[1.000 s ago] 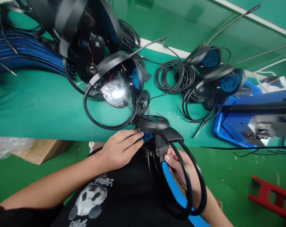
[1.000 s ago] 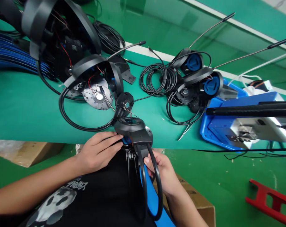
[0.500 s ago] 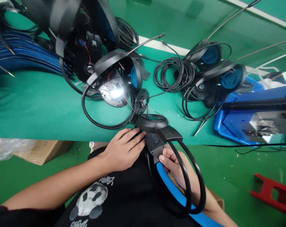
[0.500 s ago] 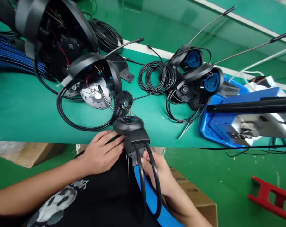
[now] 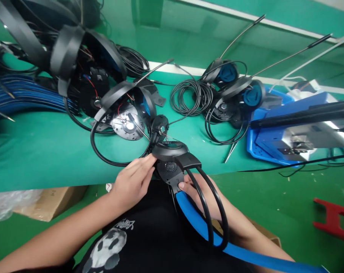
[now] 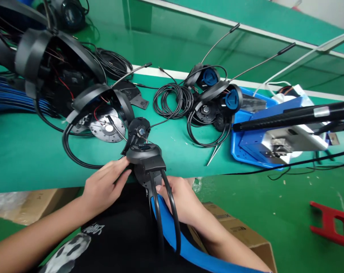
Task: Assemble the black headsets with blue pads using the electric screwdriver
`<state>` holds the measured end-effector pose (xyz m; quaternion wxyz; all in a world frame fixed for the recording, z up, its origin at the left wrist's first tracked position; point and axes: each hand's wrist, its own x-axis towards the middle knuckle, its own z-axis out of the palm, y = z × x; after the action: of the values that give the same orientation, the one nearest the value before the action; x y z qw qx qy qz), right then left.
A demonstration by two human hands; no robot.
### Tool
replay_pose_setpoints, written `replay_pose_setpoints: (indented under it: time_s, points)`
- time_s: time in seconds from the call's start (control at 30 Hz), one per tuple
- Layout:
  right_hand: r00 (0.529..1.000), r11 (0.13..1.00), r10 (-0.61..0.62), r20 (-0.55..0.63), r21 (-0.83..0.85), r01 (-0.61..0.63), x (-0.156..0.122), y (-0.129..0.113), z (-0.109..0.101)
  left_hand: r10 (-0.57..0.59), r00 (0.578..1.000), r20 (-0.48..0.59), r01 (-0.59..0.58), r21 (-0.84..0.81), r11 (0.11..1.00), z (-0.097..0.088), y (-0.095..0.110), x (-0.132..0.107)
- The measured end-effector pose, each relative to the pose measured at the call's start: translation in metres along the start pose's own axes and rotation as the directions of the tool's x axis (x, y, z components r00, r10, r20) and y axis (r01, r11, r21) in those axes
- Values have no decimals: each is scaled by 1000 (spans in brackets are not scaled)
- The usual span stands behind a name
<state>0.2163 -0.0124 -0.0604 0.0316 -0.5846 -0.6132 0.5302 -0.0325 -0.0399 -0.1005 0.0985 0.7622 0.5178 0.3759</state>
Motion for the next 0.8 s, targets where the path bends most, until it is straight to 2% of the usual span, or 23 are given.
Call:
replay_pose_setpoints:
  time_s: [0.13, 0.3, 0.5, 0.67, 0.8]
  points:
    - [1000, 997, 16, 14, -74, -15, 2, -2, -2, -31, 999, 8, 31, 25, 999, 2, -2, 4]
    - [998, 989, 46, 37, -145, -40, 11, -10, -6, -52, 996, 76, 56, -39, 998, 0, -4, 9]
    - [997, 960, -13, 79, -276, 34, 19, -26, -13, -62, 993, 99, 71, -96, 993, -3, -5, 13]
    - [998, 922, -27, 47, -385, 44, 20, -23, -8, -10, 998, 63, 18, -122, 992, -3, -8, 11]
    - [998, 850, -65, -19, -525, 46, 18, -14, 2, 4, 998, 66, 6, -153, 988, 0, -11, 7]
